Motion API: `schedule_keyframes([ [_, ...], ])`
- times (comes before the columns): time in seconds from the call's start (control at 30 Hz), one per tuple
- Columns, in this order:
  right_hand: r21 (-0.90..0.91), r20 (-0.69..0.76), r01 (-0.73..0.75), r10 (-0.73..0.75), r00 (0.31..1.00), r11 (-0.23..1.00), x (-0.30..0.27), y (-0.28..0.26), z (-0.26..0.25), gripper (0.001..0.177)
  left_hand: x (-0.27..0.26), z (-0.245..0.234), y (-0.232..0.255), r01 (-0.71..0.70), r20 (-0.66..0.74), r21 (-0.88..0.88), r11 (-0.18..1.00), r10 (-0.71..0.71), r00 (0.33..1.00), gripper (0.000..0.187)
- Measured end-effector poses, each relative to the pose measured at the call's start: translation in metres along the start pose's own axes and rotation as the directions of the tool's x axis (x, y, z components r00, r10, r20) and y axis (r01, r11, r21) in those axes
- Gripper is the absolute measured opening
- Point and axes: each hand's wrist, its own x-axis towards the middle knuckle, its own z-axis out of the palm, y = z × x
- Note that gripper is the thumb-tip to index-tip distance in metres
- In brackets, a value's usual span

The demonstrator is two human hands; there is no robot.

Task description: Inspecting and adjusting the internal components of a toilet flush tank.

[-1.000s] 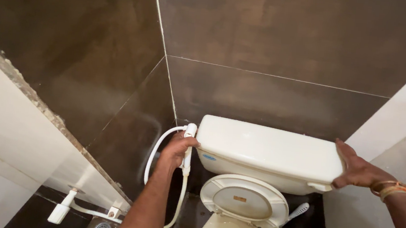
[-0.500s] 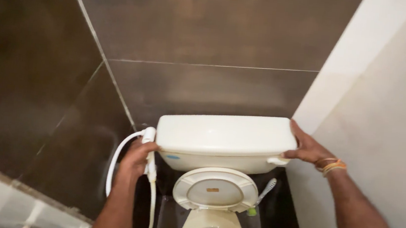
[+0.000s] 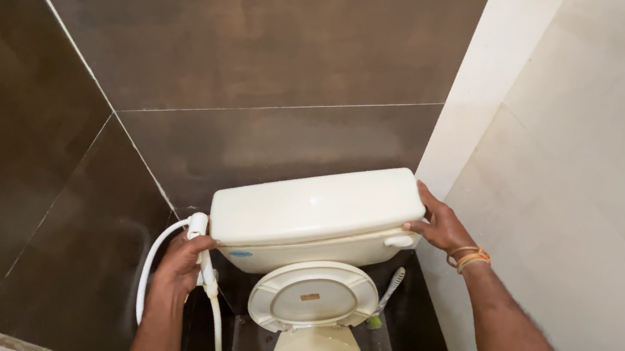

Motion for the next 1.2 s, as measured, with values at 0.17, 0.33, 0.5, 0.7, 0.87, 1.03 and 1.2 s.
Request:
schedule_keyframes([
  [0.17,-0.146,-0.03,-0.077,0.073,0.997,0.986,-0.002,-0.004,0.004,0.101,0.008,-0.006,-0.009,-0.056,0.03,-0.033,0.998,0.057,0.998,0.065],
  [0.33,-0.081,-0.052,-0.118,0.114,0.992,0.99,-0.009,0.018,0.008,0.102,0.019,-0.01,-0.019,-0.099,0.055,-0.027,0.995,0.101,0.993,0.061],
  [0.5,-0.023,-0.08,0.138,-0.14,0.987,0.99,-0.015,0.027,0.023,0.098,0.029,-0.022,-0.026,-0.16,0.035,0.029,0.987,0.159,0.987,0.058],
  [0.7,-0.109,-0.198,0.158,-0.177,0.964,0.982,-0.02,0.034,0.029,0.086,0.008,-0.007,-0.019,-0.16,0.054,0.023,0.987,0.158,0.986,0.06],
  [0.87,-0.067,-0.24,0.162,-0.174,0.955,0.984,-0.018,0.037,0.037,0.082,0.021,-0.013,-0.025,-0.22,0.114,-0.083,0.972,0.228,0.967,0.058],
  [1.03,-0.189,-0.286,0.149,-0.2,0.937,0.971,-0.023,0.023,0.039,0.082,0.011,-0.008,-0.014,-0.233,0.114,-0.072,0.97,0.24,0.964,0.058],
  [1.2,-0.105,-0.299,0.183,-0.207,0.932,0.977,-0.024,0.024,0.038,0.081,0.015,-0.008,-0.021,-0.202,0.121,-0.076,0.976,0.21,0.97,0.059],
])
